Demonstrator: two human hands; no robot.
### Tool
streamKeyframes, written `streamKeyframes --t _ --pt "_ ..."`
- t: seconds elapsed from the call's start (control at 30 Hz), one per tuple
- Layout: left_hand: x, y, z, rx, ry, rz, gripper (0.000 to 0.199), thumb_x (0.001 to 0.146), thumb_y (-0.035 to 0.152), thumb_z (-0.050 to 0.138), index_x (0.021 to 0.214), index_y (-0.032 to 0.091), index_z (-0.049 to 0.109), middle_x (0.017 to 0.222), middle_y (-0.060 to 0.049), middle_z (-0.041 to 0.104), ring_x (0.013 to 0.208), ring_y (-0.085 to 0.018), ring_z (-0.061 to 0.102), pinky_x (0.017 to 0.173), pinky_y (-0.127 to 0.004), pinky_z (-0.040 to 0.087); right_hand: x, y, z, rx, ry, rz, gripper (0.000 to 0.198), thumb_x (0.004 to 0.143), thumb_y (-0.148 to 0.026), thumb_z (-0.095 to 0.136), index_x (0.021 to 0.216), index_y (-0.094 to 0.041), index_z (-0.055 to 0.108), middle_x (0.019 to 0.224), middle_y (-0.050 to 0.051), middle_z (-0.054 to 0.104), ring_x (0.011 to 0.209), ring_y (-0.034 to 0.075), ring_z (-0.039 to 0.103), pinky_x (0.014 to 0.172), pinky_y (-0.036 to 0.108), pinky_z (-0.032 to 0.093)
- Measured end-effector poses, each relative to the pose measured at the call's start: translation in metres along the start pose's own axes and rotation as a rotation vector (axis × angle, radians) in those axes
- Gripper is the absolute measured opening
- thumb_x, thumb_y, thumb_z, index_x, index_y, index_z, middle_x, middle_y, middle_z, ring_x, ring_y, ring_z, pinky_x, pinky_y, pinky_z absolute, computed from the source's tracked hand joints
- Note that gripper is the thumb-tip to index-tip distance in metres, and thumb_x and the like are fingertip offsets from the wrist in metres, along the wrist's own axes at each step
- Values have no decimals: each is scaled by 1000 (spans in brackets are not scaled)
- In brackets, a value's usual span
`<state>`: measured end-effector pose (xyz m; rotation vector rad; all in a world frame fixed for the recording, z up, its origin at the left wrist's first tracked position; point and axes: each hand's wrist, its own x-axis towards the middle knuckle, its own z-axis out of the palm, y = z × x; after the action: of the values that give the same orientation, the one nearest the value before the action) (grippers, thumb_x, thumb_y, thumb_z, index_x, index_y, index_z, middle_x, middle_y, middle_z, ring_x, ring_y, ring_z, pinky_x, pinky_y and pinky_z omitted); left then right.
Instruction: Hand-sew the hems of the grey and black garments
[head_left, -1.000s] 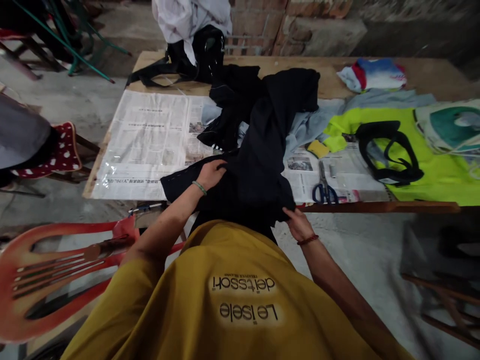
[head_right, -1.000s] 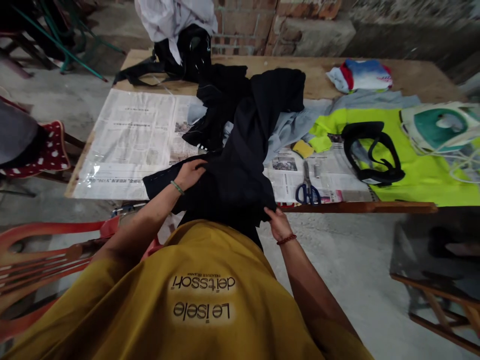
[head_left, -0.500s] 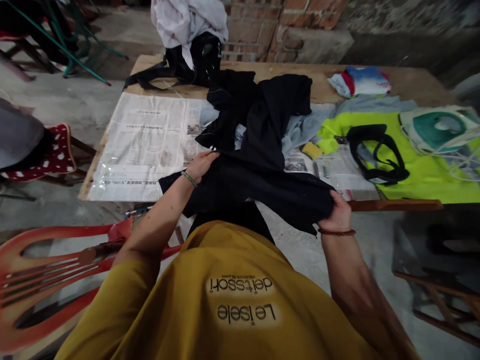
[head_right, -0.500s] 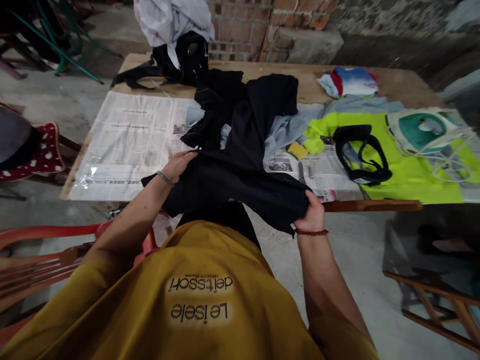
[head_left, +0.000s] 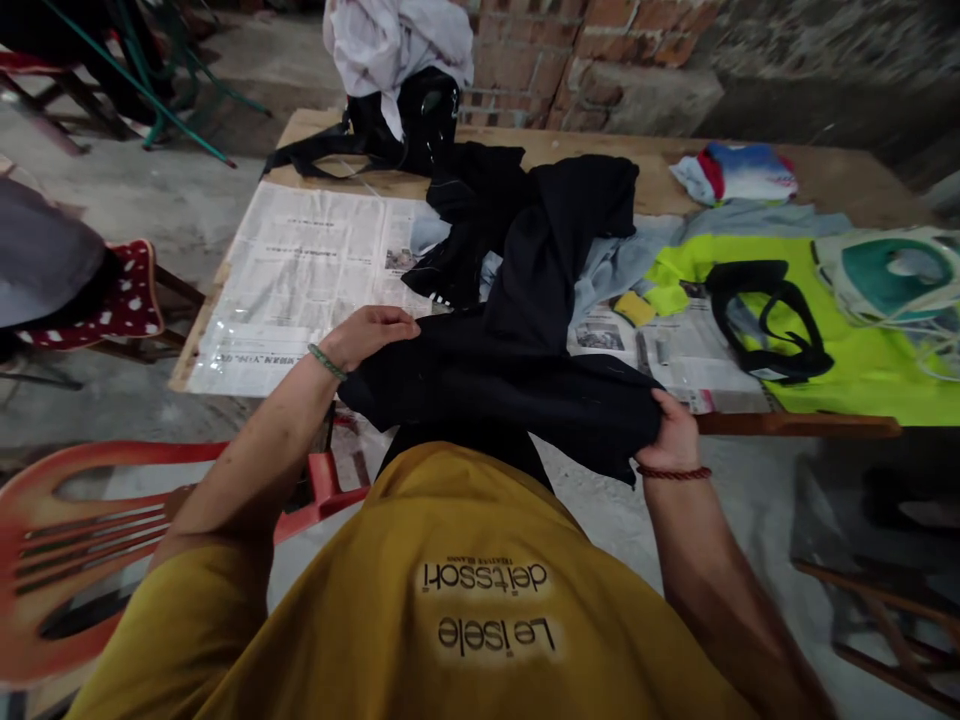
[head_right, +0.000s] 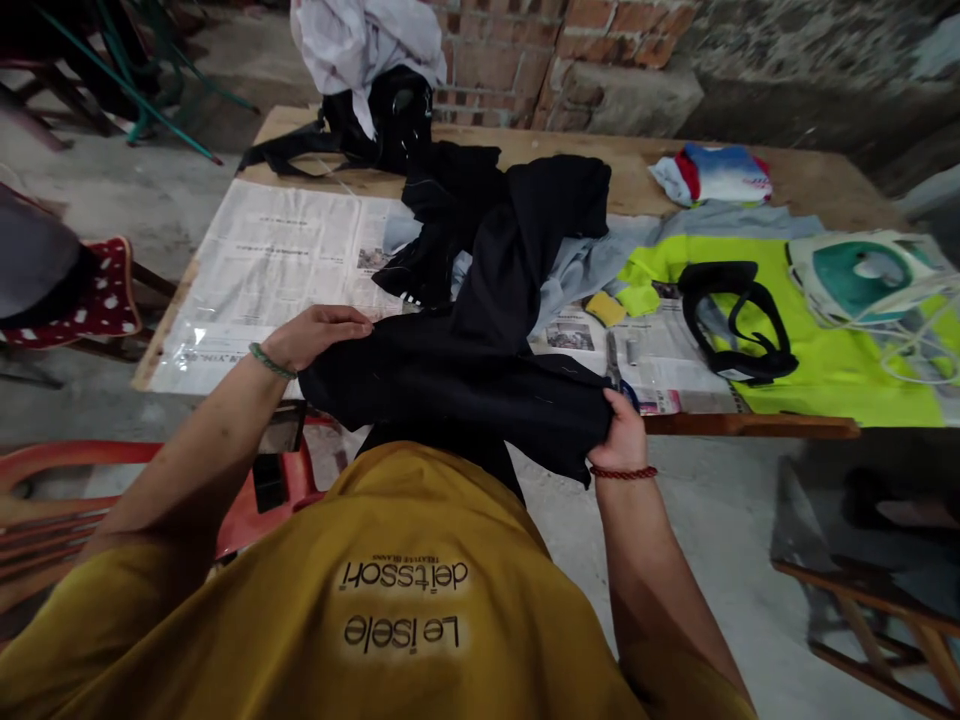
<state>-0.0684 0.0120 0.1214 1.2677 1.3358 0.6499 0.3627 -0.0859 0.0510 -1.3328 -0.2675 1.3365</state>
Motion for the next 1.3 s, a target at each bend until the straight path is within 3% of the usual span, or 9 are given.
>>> streamKeyframes --t 0.23,0.37,0.5,0.7,0.77,0.9,1.0,1.1,1.3 --pt "-23 -14 -20 722 -3 126 25 72 29 67 95 23 76 82 0 70 82 -18 65 78 -26 48 -16 -3 23 17 208 181 16 81 -23 53 82 -22 69 75 4 75 80 23 75 80 39 63" --pt "-34 -20 -17 985 159 169 15 76 36 64 79 25 75 81 -2 69 82 -21 65 75 -26 47 -17 0 24 19 208 204 15 80 -23 56 86 -21 70 78 4 76 87 24 75 82 41 63" --pt "-37 -19 -17 1018 378 219 18 81 35 61 78 24 75 84 -5 68 81 -23 65 77 -31 48 -9 6 17 18 137 181 14 79 -25 58 86 -22 70 78 4 76 87 26 75 82 44 63" --pt "-49 -13 -15 703 595 366 17 83 33 61 87 24 74 91 -5 71 88 -22 66 83 -30 51 -11 5 14 63 79 83 18 84 -28 57 93 -21 72 87 4 77 84 24 75 85 44 62" --pt "-64 -22 3 620 487 389 19 85 38 62 88 24 74 88 -4 72 86 -22 67 82 -30 53 -14 7 14 77 116 107 20 87 -28 54 93 -21 72 90 4 77 84 22 75 83 41 63" --pt "-98 -58 68 579 -59 428 16 88 37 63 89 25 74 89 -5 75 84 -21 69 80 -31 55 -16 29 10 49 225 254 19 86 -18 53 87 -20 72 85 3 77 73 16 74 70 28 63" --pt "-108 -79 111 589 -303 419 17 92 28 60 91 23 75 89 -4 74 83 -17 69 77 -28 53 -15 54 4 -30 190 310 17 83 -13 56 84 -20 71 81 3 77 69 14 73 63 23 61" --pt "-105 -85 127 591 -377 431 20 95 28 57 92 21 76 88 -4 72 81 -15 67 75 -25 51 -17 77 -5 -170 77 329 11 77 -12 64 83 -18 71 81 4 77 69 15 73 62 23 60" --pt "-100 -83 122 591 -411 433 21 96 27 57 93 20 76 88 -5 72 84 -17 67 77 -27 51 -29 100 -18 -396 -119 287 11 66 -15 77 74 -19 70 70 0 73 62 13 68 58 20 55"
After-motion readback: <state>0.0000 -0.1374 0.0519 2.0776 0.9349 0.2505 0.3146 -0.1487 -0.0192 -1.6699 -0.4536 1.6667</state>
